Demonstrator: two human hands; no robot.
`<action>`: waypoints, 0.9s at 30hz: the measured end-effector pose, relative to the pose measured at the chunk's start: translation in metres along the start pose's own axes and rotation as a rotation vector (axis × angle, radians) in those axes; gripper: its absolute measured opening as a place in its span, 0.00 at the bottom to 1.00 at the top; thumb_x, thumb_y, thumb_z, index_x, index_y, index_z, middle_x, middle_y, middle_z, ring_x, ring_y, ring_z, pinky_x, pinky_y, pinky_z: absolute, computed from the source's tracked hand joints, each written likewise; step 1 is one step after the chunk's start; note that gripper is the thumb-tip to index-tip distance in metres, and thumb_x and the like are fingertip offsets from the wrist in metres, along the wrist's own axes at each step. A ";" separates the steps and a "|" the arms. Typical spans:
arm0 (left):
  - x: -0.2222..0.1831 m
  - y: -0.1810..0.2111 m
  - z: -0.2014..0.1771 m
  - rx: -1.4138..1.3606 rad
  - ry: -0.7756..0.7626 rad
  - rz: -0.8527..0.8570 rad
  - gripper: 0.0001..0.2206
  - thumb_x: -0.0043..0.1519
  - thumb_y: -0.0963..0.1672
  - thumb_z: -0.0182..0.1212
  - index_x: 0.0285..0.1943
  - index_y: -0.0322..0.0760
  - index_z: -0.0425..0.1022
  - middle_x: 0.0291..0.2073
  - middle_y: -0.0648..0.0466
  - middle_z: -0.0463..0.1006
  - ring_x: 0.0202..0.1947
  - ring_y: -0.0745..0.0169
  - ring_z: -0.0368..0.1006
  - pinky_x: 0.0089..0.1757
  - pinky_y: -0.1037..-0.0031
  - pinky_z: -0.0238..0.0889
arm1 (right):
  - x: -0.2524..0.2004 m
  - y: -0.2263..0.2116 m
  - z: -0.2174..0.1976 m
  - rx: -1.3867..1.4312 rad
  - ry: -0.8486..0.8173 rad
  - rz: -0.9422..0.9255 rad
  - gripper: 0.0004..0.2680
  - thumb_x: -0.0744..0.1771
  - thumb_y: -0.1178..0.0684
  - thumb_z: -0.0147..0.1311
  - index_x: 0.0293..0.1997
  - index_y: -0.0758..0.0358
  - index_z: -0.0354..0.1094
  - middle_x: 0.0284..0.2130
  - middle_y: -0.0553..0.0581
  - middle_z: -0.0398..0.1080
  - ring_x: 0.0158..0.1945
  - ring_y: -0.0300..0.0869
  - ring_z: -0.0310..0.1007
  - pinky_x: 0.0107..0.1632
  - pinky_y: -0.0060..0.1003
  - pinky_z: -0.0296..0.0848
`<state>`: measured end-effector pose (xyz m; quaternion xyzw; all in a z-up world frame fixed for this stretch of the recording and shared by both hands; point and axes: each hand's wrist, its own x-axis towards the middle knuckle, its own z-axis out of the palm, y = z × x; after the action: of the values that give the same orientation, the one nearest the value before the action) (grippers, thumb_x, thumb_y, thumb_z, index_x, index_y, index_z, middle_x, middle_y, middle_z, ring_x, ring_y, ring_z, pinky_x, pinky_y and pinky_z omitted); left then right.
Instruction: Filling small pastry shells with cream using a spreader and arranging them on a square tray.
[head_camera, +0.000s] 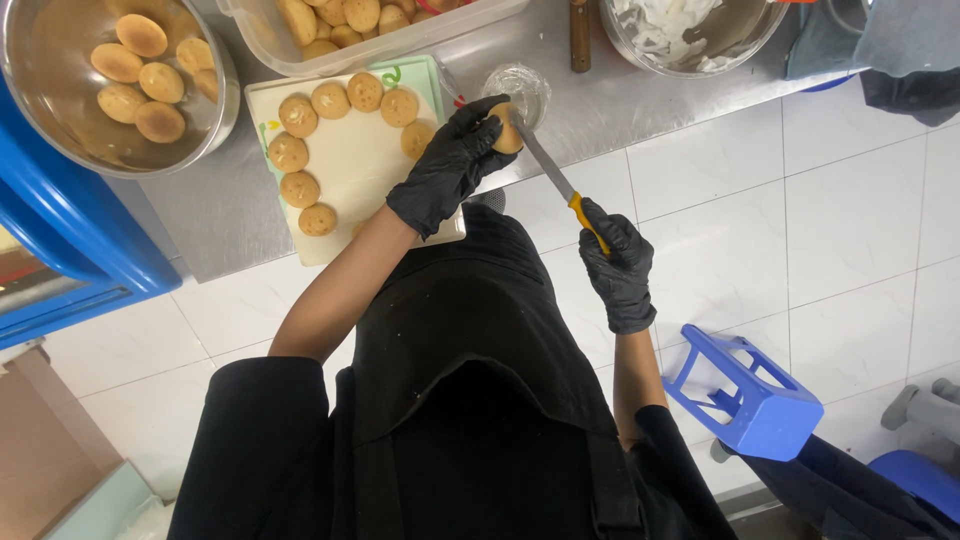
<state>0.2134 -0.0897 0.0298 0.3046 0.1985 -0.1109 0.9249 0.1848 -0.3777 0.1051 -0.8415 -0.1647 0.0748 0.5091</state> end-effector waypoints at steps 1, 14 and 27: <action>0.001 0.001 0.000 0.003 0.002 -0.001 0.21 0.68 0.42 0.60 0.69 0.31 0.63 0.58 0.45 0.71 0.57 0.54 0.75 0.57 0.64 0.76 | 0.000 0.000 0.001 0.003 0.000 0.001 0.17 0.67 0.67 0.59 0.63 0.57 0.72 0.35 0.50 0.73 0.35 0.34 0.73 0.40 0.29 0.74; 0.017 0.007 -0.011 -0.158 -0.017 0.145 0.20 0.68 0.41 0.60 0.69 0.34 0.66 0.63 0.46 0.70 0.61 0.55 0.72 0.60 0.65 0.73 | -0.009 0.012 0.000 -0.235 0.130 -0.179 0.16 0.68 0.65 0.62 0.61 0.52 0.71 0.41 0.52 0.76 0.39 0.38 0.77 0.44 0.31 0.78; 0.006 0.008 0.000 -0.390 0.045 -0.153 0.21 0.65 0.45 0.64 0.61 0.26 0.67 0.54 0.42 0.75 0.53 0.52 0.77 0.54 0.71 0.77 | -0.012 0.011 0.004 -0.438 0.101 -0.245 0.19 0.64 0.65 0.63 0.62 0.53 0.74 0.33 0.52 0.73 0.28 0.38 0.71 0.31 0.32 0.71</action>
<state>0.2213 -0.0835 0.0311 0.1064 0.2592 -0.1334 0.9506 0.1749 -0.3835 0.0934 -0.9081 -0.2521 -0.0669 0.3275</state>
